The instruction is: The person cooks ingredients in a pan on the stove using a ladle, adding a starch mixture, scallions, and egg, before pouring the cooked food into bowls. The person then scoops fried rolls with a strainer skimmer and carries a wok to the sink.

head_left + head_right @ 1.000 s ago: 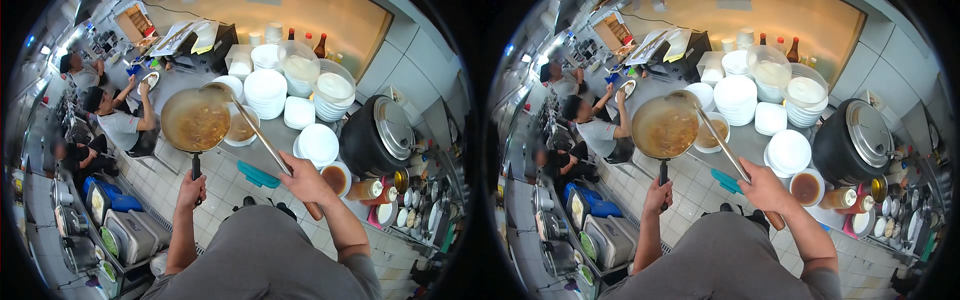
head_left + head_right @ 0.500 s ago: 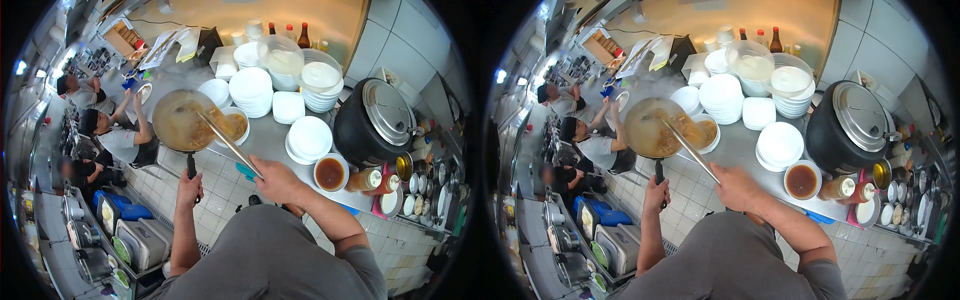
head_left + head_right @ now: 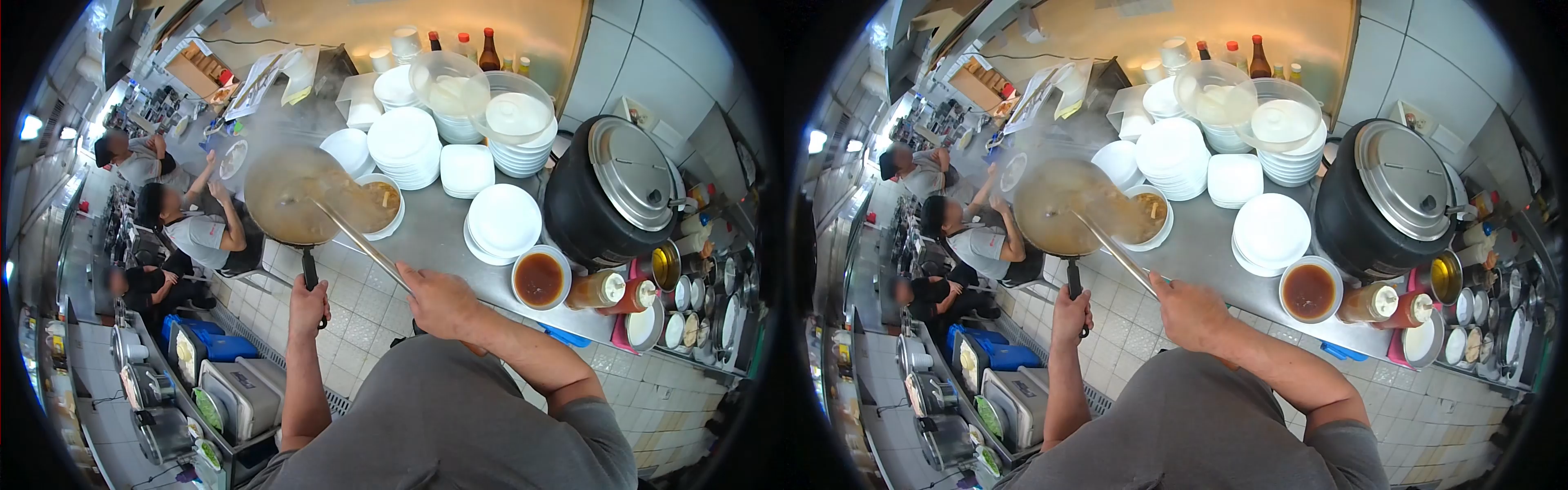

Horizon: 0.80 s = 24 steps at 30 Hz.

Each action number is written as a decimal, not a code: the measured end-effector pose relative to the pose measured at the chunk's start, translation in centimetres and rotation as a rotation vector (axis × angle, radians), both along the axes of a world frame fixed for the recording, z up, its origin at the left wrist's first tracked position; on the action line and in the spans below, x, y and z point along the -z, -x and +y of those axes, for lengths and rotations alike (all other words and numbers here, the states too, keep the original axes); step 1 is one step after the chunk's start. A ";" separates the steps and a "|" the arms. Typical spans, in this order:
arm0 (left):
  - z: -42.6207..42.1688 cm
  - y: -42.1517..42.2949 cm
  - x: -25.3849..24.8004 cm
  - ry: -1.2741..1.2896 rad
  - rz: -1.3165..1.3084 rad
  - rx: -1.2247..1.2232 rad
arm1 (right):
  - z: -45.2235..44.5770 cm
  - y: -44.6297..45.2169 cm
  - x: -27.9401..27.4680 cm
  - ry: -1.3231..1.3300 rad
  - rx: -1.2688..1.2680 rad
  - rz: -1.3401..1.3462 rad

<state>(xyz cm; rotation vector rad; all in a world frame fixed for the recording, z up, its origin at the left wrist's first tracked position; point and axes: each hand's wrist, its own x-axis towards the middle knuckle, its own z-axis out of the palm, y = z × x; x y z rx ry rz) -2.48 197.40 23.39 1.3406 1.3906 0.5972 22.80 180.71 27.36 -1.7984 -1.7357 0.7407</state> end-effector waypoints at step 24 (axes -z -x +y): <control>-1.3 -2.3 -0.8 -0.448 0.510 0.087 | -1.0 -1.6 1.0 0.074 0.053 -0.083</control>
